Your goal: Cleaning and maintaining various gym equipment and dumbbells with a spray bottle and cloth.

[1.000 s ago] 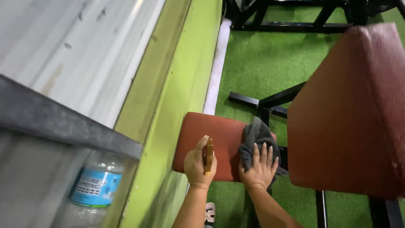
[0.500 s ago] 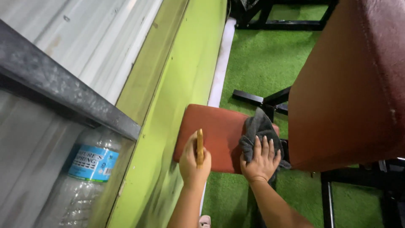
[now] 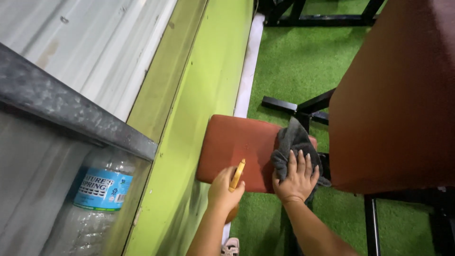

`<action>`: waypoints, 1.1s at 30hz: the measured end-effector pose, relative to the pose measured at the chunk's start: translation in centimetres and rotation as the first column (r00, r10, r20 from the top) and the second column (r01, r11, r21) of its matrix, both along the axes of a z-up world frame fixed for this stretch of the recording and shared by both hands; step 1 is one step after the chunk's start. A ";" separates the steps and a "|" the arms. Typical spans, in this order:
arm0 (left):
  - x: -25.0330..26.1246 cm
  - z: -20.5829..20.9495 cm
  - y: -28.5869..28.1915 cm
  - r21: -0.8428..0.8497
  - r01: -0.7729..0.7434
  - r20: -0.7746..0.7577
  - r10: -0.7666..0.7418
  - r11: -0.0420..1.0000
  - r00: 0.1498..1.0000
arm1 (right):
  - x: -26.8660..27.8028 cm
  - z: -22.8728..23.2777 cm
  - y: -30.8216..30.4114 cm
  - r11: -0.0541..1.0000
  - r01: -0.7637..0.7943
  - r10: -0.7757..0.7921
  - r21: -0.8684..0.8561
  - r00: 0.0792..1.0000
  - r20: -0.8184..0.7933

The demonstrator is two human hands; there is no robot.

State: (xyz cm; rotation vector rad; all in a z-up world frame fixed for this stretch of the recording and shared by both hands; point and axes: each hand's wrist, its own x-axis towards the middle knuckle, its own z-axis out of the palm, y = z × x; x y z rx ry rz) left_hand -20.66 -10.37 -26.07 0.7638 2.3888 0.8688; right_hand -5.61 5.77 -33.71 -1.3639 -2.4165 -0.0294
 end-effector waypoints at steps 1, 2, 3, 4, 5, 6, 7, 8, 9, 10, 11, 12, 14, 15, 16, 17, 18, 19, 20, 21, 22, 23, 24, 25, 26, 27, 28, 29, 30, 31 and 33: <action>-0.2 0.1 0.0 -0.003 0.002 0.003 -0.002 1.000 1.000 | 0.0 0.0 -0.1 1.000 0.002 -0.002 -0.003 1.000 0.003; -0.4 0.3 0.0 -0.021 0.015 -0.073 -0.017 1.000 0.997 | 0.0 -0.1 -0.2 1.000 -0.002 0.002 -0.014 1.000 -0.013; -0.8 0.5 0.3 -0.034 0.030 -0.151 -0.035 0.999 0.988 | -0.2 0.0 0.1 1.000 -0.006 0.005 -0.018 0.999 -0.032; -1.6 -0.6 0.2 -0.030 0.032 -0.151 -0.037 0.999 0.988 | -0.4 0.2 0.3 1.000 -0.003 0.003 -0.014 0.999 -0.032; -1.9 -1.9 -0.1 -0.051 0.016 -0.137 -0.023 0.999 0.990 | -0.2 0.3 0.1 1.000 -0.002 0.002 -0.028 1.000 -0.017; -2.3 -3.1 -0.5 -0.072 0.000 -0.124 -0.009 0.997 0.992 | 0.0 0.5 -0.1 0.999 -0.001 0.001 -0.042 1.000 -0.001; -2.5 -3.9 -0.9 -0.072 0.004 -0.119 -0.012 0.997 0.993 | -0.1 1.0 0.0 0.999 0.003 -0.003 -0.042 1.000 0.003; -2.6 -4.5 -1.2 -0.030 -0.003 -0.054 0.002 1.000 0.999 | -0.3 1.6 0.1 0.999 -0.017 0.016 -0.049 1.000 -0.025; -3.3 -5.0 -1.2 0.015 -0.007 0.004 0.007 1.000 1.000 | -0.8 2.4 0.4 0.998 -0.031 0.028 -0.051 0.998 -0.061; -3.5 -5.4 -1.2 0.020 0.002 0.001 -0.002 1.000 1.000 | -1.0 2.6 0.7 0.999 -0.022 0.019 -0.046 0.998 -0.065; -3.6 -5.9 -1.3 0.044 -0.020 0.094 0.015 0.999 0.995 | -1.3 2.8 1.0 0.997 -0.042 0.039 -0.059 0.998 -0.054; -3.8 -6.4 -1.5 0.066 -0.043 0.188 0.030 0.997 0.982 | -1.6 3.0 1.3 0.996 -0.061 0.058 -0.071 0.997 -0.044; -4.8 -5.6 -1.3 0.074 -0.038 0.195 0.023 0.997 0.981 | -3.9 4.2 2.3 0.987 -0.060 0.062 -0.148 0.998 0.011; -4.5 -5.4 -1.5 0.074 -0.044 0.220 0.026 0.996 0.975 | -4.4 4.7 2.5 0.970 -0.059 0.080 -0.234 0.993 0.082; -4.3 -6.7 -2.3 0.069 -0.041 0.226 0.024 0.997 0.974 | -6.3 5.4 2.0 0.969 -0.054 0.077 -0.239 0.993 0.088; -4.8 -8.0 -2.2 0.105 -0.042 0.203 0.020 0.994 0.979 | -8.8 6.3 2.2 0.921 -0.201 0.245 -0.333 0.965 0.094; -5.4 -9.2 -2.0 0.141 -0.042 0.179 0.017 0.989 0.984 | -11.3 7.3 2.5 0.842 -0.336 0.406 -0.423 0.910 0.084; -5.4 -10.5 -1.8 0.140 -0.039 0.182 0.013 0.989 0.983 | -12.6 6.5 2.5 0.843 -0.332 0.403 -0.424 0.911 0.087; -5.5 -11.8 -1.7 0.195 -0.051 0.160 0.020 0.980 0.987 | -13.9 5.8 2.4 0.772 -0.444 0.532 -0.455 0.843 0.079; -5.5 -13.1 -1.8 0.246 -0.062 0.137 0.028 0.967 0.990 | -15.3 4.9 2.2 0.683 -0.545 0.651 -0.487 0.757 0.065; -5.6 -11.9 -2.0 0.243 -0.059 0.140 0.026 0.968 0.990 | -14.8 4.7 1.9 0.683 -0.541 0.648 -0.491 0.759 0.065; -5.5 -10.6 -2.1 0.208 -0.099 0.202 0.056 0.973 0.978 | -14.4 4.5 1.6 0.635 -0.603 0.696 -0.483 0.718 0.019; -5.4 -9.4 -2.3 0.171 -0.136 0.263 0.088 0.976 0.961 | -14.0 4.3 1.4 0.585 -0.661 0.739 -0.470 0.673 -0.027; -6.1 -8.3 -1.9 0.179 -0.134 0.261 0.085 0.975 0.962 | -12.0 4.5 1.6 0.589 -0.662 0.738 -0.463 0.674 -0.023; -6.7 -7.3 -1.4 0.108 -0.130 0.315 0.090 0.986 0.945 | -9.9 4.6 1.7 0.512 -0.760 0.801 -0.400 0.590 -0.097; -6.9 -6.4 -1.5 0.026 -0.117 0.374 0.099 0.993 0.922 | -7.4 4.5 1.3 0.425 -0.839 0.851 -0.338 0.498 -0.166; -6.5 -6.9 -2.0 0.023 -0.113 0.380 0.096 0.993 0.920 | -4.6 5.1 1.1 0.428 -0.835 0.849 -0.345 0.503 -0.164; -6.8 -7.4 -1.8 0.024 -0.085 0.344 0.072 0.996 0.936 | -2.4 5.9 1.3 0.457 -0.805 0.841 -0.378 0.529 -0.110; -7.1 -7.8 -1.6 0.024 -0.058 0.307 0.047 0.998 0.951 | -0.3 6.6 1.5 0.487 -0.772 0.831 -0.409 0.553 -0.055; -6.9 -7.7 -1.6 0.025 -0.057 0.308 0.047 0.998 0.950 | 0.8 6.5 2.7 0.488 -0.771 0.831 -0.410 0.554 -0.054; -6.6 -7.5 -1.9 0.053 -0.097 0.351 0.072 0.994 0.933 | 2.6 6.0 4.9 0.602 -0.662 0.746 -0.447 0.665 0.019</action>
